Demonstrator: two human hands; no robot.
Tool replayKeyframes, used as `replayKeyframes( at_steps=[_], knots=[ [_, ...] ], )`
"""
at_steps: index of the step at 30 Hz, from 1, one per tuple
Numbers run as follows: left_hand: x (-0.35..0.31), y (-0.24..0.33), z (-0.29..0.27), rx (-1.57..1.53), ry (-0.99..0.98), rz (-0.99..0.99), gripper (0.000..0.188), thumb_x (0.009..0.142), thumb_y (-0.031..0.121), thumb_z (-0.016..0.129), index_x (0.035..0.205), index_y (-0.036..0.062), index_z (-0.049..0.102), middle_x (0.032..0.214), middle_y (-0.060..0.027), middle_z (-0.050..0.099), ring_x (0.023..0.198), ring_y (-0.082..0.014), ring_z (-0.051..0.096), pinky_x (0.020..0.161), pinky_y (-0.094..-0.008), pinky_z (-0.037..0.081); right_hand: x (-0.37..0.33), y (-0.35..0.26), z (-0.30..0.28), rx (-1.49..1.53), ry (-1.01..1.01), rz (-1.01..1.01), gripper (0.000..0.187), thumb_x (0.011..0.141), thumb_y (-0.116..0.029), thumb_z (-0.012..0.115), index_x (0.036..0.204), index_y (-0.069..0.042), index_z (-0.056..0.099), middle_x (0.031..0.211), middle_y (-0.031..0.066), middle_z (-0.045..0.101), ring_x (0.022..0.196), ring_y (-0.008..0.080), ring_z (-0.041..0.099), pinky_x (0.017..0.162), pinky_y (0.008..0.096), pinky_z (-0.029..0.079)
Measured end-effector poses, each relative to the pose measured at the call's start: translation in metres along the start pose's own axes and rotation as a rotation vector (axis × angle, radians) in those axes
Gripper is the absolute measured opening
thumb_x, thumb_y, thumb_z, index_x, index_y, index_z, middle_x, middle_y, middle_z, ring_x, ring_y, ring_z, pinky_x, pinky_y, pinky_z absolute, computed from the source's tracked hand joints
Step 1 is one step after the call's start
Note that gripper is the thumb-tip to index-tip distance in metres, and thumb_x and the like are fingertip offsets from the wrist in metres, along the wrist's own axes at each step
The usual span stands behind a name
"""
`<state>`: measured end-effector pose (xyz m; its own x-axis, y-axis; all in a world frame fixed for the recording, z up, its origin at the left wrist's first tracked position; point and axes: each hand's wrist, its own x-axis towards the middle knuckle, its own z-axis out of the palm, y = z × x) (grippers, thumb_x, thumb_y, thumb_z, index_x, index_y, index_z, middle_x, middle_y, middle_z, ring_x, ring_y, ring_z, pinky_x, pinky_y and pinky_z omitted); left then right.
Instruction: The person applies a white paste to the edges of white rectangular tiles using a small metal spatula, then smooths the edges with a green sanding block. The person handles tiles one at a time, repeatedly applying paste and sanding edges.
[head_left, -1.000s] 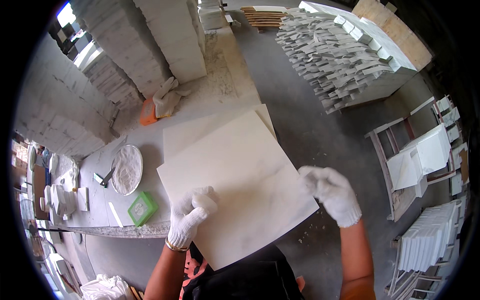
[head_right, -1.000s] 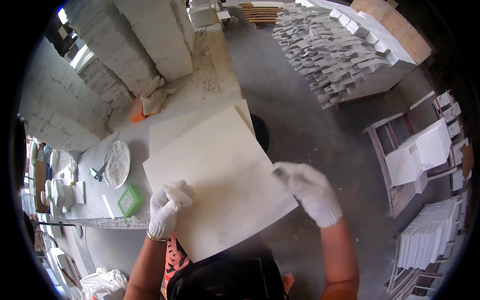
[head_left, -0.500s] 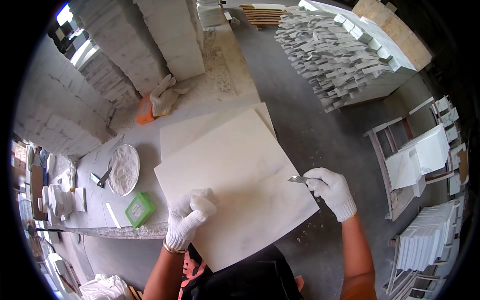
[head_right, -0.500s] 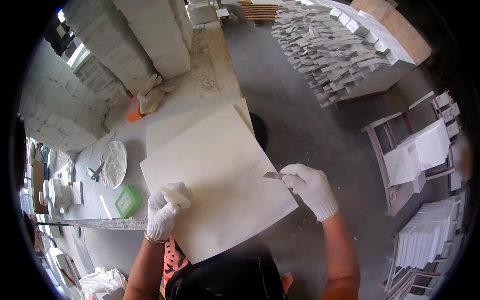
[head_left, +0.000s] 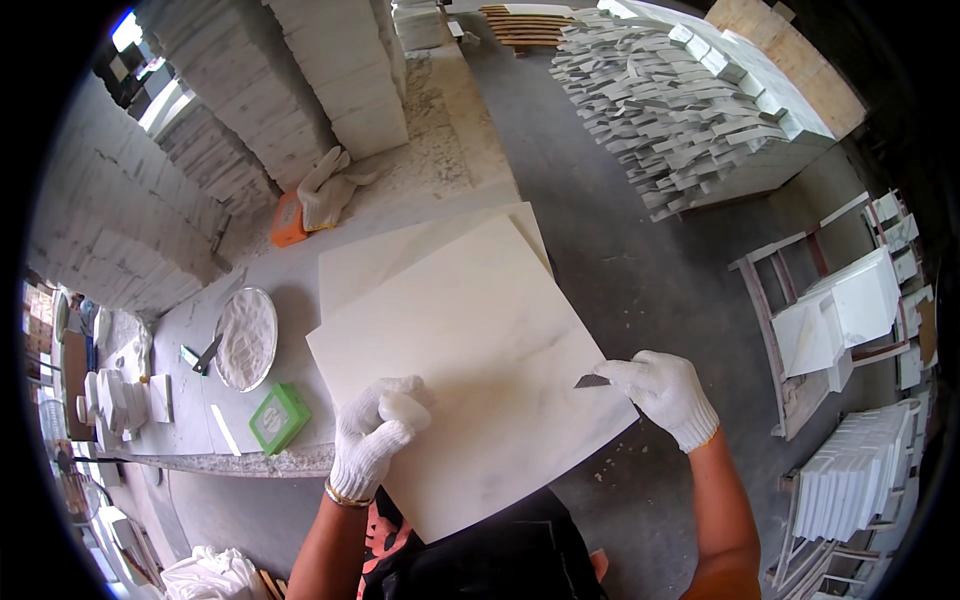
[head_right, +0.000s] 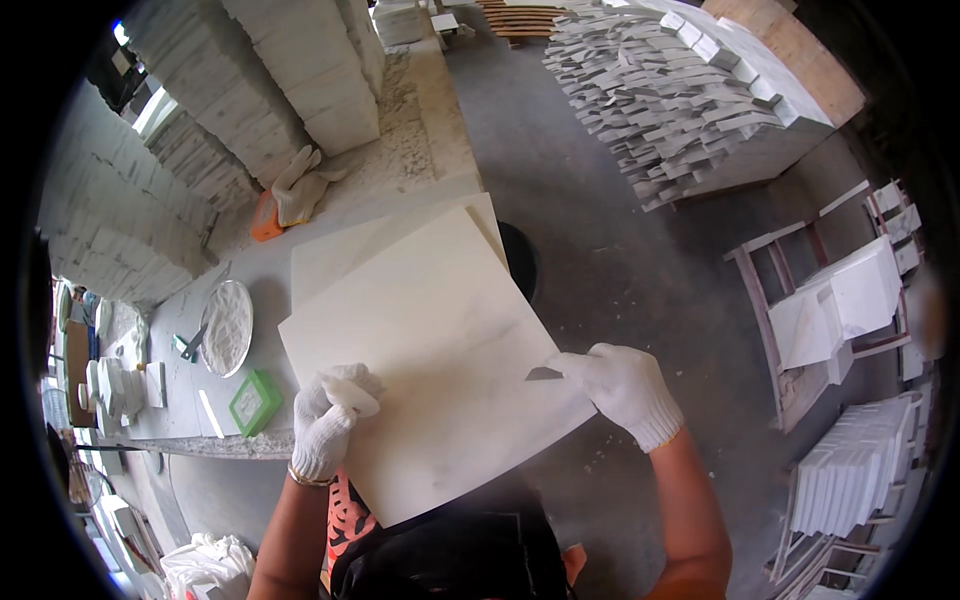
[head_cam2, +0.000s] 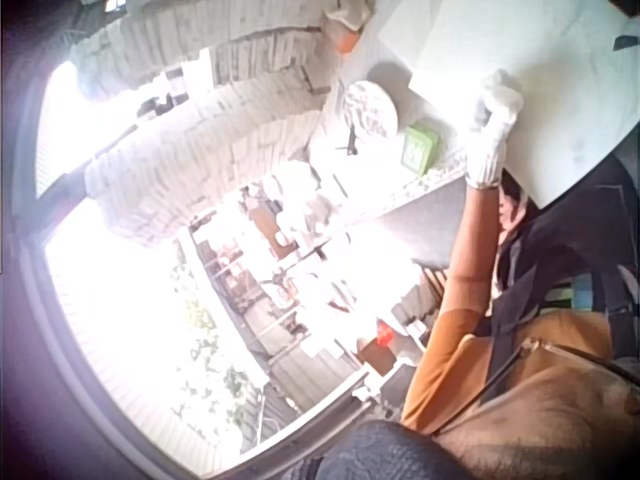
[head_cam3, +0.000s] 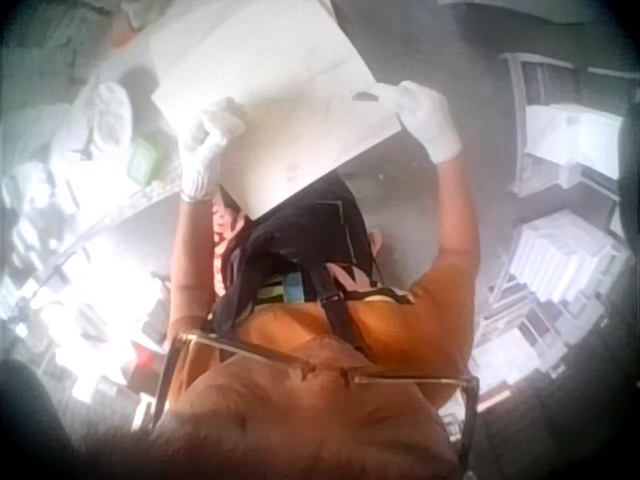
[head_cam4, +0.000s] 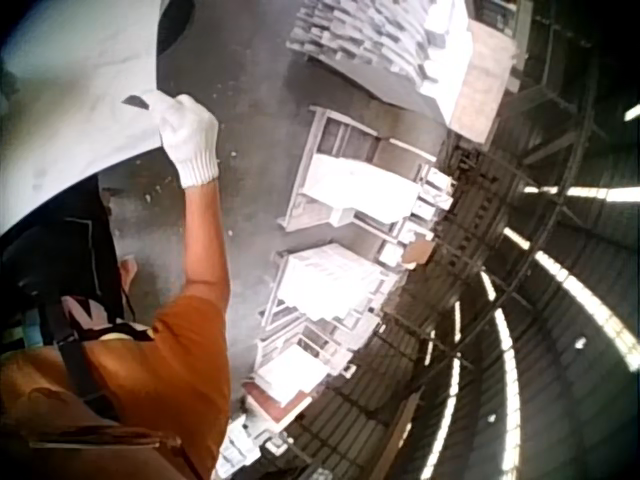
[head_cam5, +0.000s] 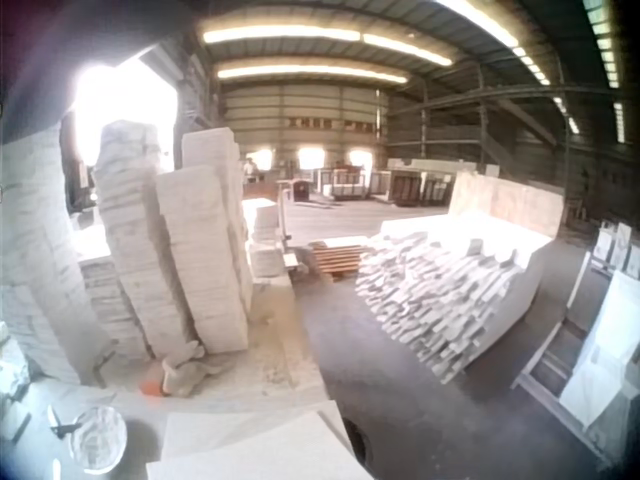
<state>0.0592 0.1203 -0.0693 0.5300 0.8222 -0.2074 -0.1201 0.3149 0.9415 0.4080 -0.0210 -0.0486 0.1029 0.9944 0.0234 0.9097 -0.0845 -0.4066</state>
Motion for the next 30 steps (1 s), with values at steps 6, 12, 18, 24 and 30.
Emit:
replayKeyframes(
  at_steps=[6, 12, 18, 24, 30],
  knots=[
    [0.001, -0.004, -0.005, 0.031, -0.030, 0.017, 0.056, 0.077, 0.029, 0.082, 0.116, -0.0066, 0.063, 0.110, -0.0155, 0.070, 0.106, -0.0244, 0.065, 0.097, -0.0387, 0.050, 0.018, 0.006, 0.011, 0.031, 0.176, -0.087, 0.032, 0.088, -0.016, 0.059, 0.110, -0.030, 0.075, 0.068, 0.0056, 0.057, 0.065, 0.0248, 0.062, 0.058, 0.0372, 0.049],
    [0.000, -0.003, -0.001, 0.043, 0.010, -0.001, 0.059, 0.076, 0.029, 0.082, 0.120, -0.0062, 0.063, 0.111, -0.0150, 0.070, 0.104, -0.0238, 0.065, 0.094, -0.0374, 0.051, 0.006, 0.004, 0.003, -0.044, -0.010, -0.030, 0.032, 0.087, -0.018, 0.059, 0.112, -0.030, 0.075, 0.068, 0.0052, 0.057, 0.065, 0.0238, 0.062, 0.058, 0.0365, 0.049],
    [0.002, -0.007, -0.006, 0.037, -0.026, 0.042, 0.061, 0.076, 0.029, 0.083, 0.122, -0.0061, 0.063, 0.111, -0.0155, 0.070, 0.103, -0.0238, 0.066, 0.094, -0.0374, 0.051, 0.009, 0.005, 0.001, -0.083, 0.029, -0.087, 0.031, 0.081, -0.013, 0.069, 0.109, -0.020, 0.078, 0.066, 0.0067, 0.057, 0.060, 0.0245, 0.058, 0.056, 0.0375, 0.049],
    [0.001, -0.004, 0.000, 0.019, 0.009, 0.020, 0.057, 0.076, 0.031, 0.083, 0.115, -0.0065, 0.064, 0.109, -0.0154, 0.070, 0.104, -0.0243, 0.065, 0.095, -0.0386, 0.050, 0.007, 0.002, 0.002, -0.041, 0.015, -0.063, 0.031, 0.082, -0.014, 0.068, 0.110, -0.020, 0.078, 0.068, 0.0074, 0.059, 0.061, 0.0250, 0.060, 0.056, 0.0374, 0.049],
    [0.003, -0.004, -0.005, 0.044, -0.057, 0.039, 0.055, 0.077, 0.030, 0.083, 0.113, -0.0066, 0.065, 0.108, -0.0153, 0.070, 0.104, -0.0248, 0.065, 0.095, -0.0390, 0.049, 0.000, -0.002, -0.005, -0.153, -0.047, -0.062, 0.035, 0.087, -0.014, 0.059, 0.112, -0.032, 0.076, 0.071, 0.0049, 0.061, 0.065, 0.0227, 0.062, 0.057, 0.0359, 0.050]
  ],
)
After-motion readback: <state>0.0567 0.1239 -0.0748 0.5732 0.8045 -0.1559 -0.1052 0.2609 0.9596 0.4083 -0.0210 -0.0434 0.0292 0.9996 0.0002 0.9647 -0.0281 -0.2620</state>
